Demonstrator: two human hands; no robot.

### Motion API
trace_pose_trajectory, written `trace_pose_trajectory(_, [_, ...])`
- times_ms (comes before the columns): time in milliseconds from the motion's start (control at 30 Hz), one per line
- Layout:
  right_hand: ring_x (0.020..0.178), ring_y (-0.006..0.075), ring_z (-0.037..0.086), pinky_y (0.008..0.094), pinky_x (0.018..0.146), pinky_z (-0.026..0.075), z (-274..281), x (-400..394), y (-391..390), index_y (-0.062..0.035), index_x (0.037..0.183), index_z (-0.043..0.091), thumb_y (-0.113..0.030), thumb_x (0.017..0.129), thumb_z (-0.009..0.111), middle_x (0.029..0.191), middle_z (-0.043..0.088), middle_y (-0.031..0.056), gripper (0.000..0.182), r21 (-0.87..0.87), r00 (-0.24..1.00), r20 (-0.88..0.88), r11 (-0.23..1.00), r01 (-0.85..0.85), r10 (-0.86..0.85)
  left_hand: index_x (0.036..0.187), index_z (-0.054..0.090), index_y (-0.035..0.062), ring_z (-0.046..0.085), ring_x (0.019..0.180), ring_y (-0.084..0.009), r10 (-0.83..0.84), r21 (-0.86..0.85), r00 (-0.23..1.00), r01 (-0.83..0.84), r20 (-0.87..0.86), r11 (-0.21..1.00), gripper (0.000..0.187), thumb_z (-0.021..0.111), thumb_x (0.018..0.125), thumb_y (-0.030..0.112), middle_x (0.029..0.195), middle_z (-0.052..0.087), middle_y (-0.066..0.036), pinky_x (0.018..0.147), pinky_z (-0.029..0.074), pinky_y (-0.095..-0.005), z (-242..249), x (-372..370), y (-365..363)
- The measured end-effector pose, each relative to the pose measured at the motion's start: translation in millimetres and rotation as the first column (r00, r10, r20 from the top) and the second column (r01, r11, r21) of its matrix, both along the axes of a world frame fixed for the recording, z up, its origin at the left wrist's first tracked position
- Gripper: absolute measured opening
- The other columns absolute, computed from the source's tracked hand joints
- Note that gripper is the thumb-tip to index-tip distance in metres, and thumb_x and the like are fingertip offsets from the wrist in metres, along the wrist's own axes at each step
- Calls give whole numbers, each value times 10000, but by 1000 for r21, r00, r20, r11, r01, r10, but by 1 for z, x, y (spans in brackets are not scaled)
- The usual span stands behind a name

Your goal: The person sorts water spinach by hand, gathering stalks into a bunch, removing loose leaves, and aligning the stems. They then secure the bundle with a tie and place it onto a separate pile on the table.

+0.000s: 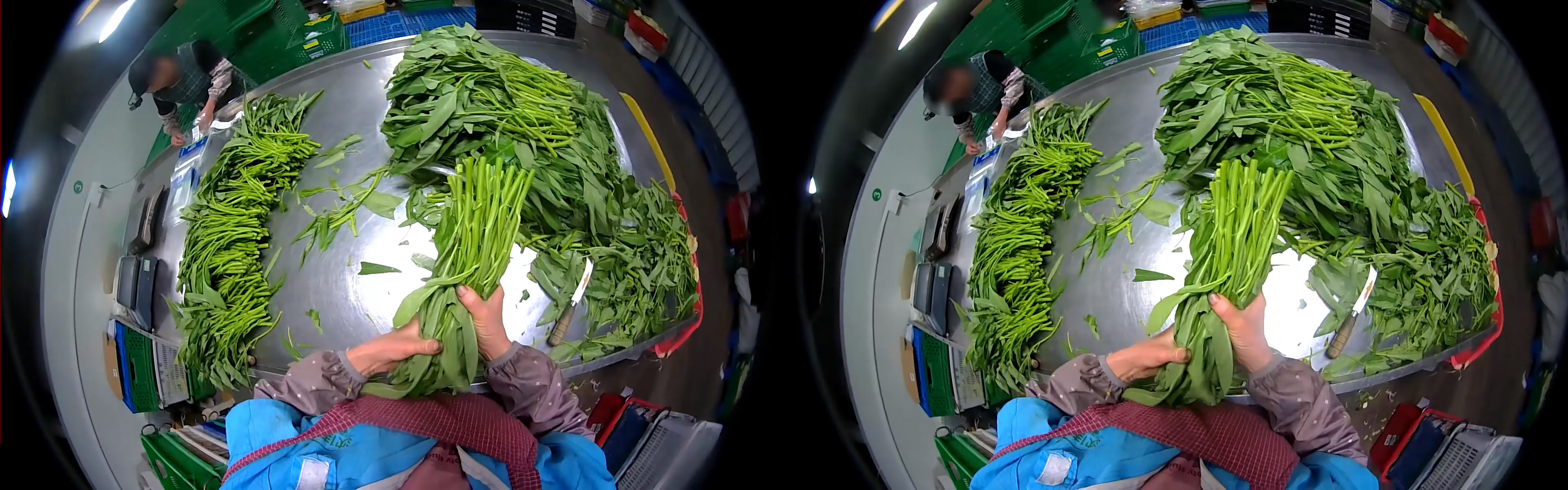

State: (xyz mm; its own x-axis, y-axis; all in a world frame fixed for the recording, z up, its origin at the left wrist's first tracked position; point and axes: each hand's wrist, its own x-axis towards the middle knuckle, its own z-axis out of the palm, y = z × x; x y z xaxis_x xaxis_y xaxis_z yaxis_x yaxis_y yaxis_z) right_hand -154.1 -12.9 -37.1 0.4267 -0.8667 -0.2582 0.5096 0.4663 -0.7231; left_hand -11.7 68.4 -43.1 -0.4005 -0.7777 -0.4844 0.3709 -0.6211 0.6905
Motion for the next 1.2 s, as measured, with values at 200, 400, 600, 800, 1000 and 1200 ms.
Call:
trace_pose_trajectory(200, [914, 181, 523, 292, 818, 434, -40, 8, 6, 26, 1170, 357, -113, 720, 696, 1046, 511, 104, 579, -363, 960, -168, 919, 153, -225, 1254, 311, 27, 498, 1043, -207, 193, 90, 978, -200, 82, 976, 626, 629, 716, -3, 1123, 474, -93, 874, 440, -321, 13, -36, -9])
trace_pose_trajectory(400, [1026, 201, 478, 319, 906, 376, -37, -23, 6, 33, 1222, 321, -175, 694, 713, 1113, 481, 116, 690, -353, 970, -237, 926, -131, 47, 1210, 408, 21, 492, 1041, -217, 237, -299, 934, -153, 267, 942, 546, 651, 722, 43, 1191, 458, -74, 888, 408, -311, 13, -7, -1])
trace_pose_trajectory(600, [814, 238, 607, 306, 752, 461, -61, -65, 13, 25, 1131, 487, -261, 715, 664, 899, 629, 123, 534, -42, 315, -820, 498, -866, 478, 1261, 364, 86, 577, 637, -361, 67, 159, -392, 516, 917, 841, 654, 591, 647, 102, 729, 595, -165, 538, 443, -450, 39, 104, -12])
trace_pose_trajectory(800, [703, 250, 615, 324, 639, 468, -84, -50, 47, -5, 1045, 541, -283, 757, 604, 786, 644, 106, 405, -110, 288, -757, 320, -941, 586, 1304, 342, 152, 562, 548, -337, 341, 16, -375, 693, 862, 721, 725, 568, 622, 51, 635, 573, -147, 474, 418, -435, 39, 118, 5])
trace_pose_trajectory(1000, [663, 223, 620, 312, 617, 480, -94, -49, 40, -51, 1006, 575, -239, 751, 600, 770, 643, 74, 318, -120, 275, -873, 370, -921, 402, 1251, 423, 181, 572, 604, -338, 324, -58, -300, 649, 897, 759, 609, 572, 667, 97, 685, 579, -137, 505, 429, -437, 52, 116, 7])
trace_pose_trajectory(1200, [815, 319, 555, 395, 715, 446, -87, -82, -14, -12, 1060, 510, -133, 693, 630, 903, 585, 149, 405, -444, 339, -895, 665, -600, -292, 1175, 499, 175, 571, 611, -341, 222, 27, -341, 596, 913, 803, 523, 569, 660, 107, 727, 588, -136, 516, 433, -440, 52, 118, 9])
